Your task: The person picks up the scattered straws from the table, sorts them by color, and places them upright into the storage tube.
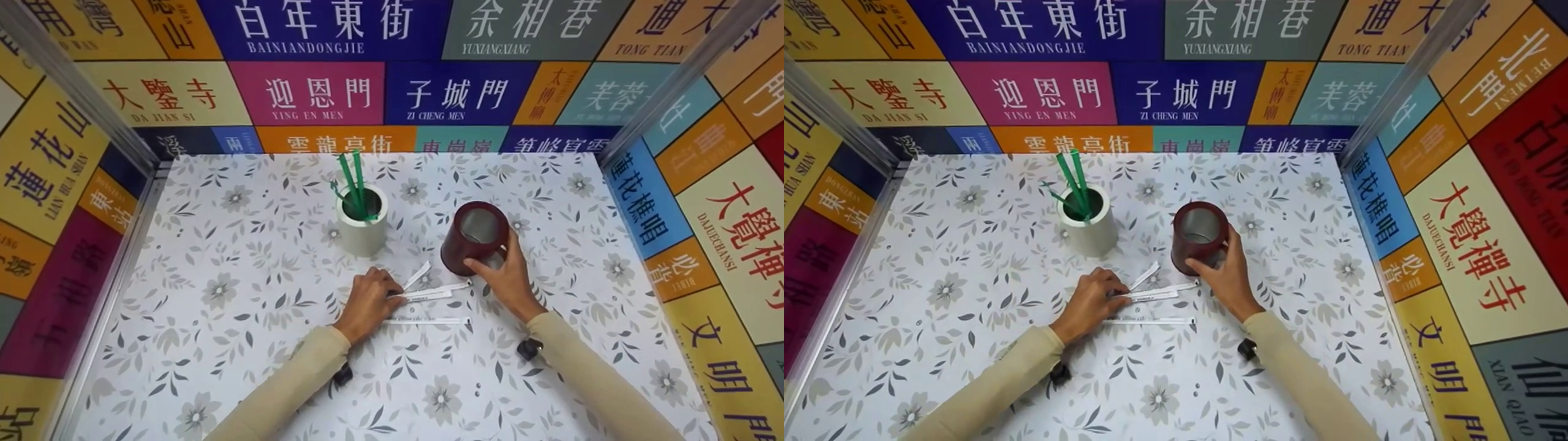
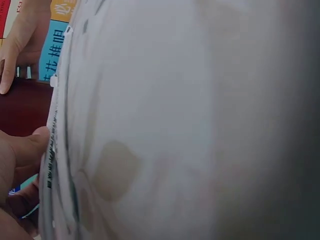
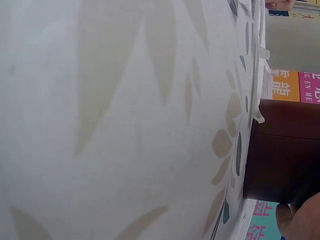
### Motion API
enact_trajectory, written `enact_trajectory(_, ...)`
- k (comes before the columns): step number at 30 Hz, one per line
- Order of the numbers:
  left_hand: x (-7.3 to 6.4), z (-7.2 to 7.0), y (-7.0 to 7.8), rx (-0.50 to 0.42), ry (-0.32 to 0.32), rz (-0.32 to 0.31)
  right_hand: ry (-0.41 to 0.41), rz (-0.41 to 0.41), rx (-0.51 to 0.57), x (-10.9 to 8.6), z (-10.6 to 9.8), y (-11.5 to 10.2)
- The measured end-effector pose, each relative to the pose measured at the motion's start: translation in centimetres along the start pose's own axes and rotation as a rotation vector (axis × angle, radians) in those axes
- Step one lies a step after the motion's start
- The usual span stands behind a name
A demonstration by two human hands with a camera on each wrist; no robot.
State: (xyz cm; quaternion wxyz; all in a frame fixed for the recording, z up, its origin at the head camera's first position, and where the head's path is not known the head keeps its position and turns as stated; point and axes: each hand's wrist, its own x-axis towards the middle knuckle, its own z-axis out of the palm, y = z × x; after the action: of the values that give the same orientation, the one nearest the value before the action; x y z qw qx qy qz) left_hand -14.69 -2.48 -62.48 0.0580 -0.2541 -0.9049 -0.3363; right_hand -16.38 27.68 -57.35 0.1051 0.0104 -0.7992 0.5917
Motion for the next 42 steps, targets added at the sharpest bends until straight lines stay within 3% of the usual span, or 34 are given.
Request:
enact_trajectory(9, 0.3, -0.6, 0.1, -0.053, -0.007, -0.042, -0.01, -0.006, -0.01, 0.0, 0.0, 0.0)
enact_trajectory(15, 0.2, -1.3, -0.9, -0.096, 0.078, 0.02, -0.007, -0.001, -0.023, 0.0, -0.1, -0.1)
enact_trajectory(18, 0.3, -2.1, -0.7, -0.148, 0.095, 0.007, -0.001, -0.005, -0.033, 0.0, -0.1, -0.2)
enact_trajectory(22, 0.7, -3.8, 0.6, -0.241, 0.085, -0.062, 0.005, -0.018, -0.028, 0.0, 0.0, -0.1)
enact_trajectory(26, 1.3, -5.2, 1.9, -0.295, 0.104, -0.087, -0.001, -0.019, -0.032, 0.1, 0.0, 0.7)
enact_trajectory(34, 3.5, -7.4, 5.1, -0.301, 0.109, -0.129, -0.014, 0.015, -0.041, 0.7, -0.5, 3.2)
enact_trajectory(42, 6.9, -8.0, 7.4, -0.349, 0.111, -0.093, -0.016, 0.025, -0.035, 0.3, -0.2, 1.5)
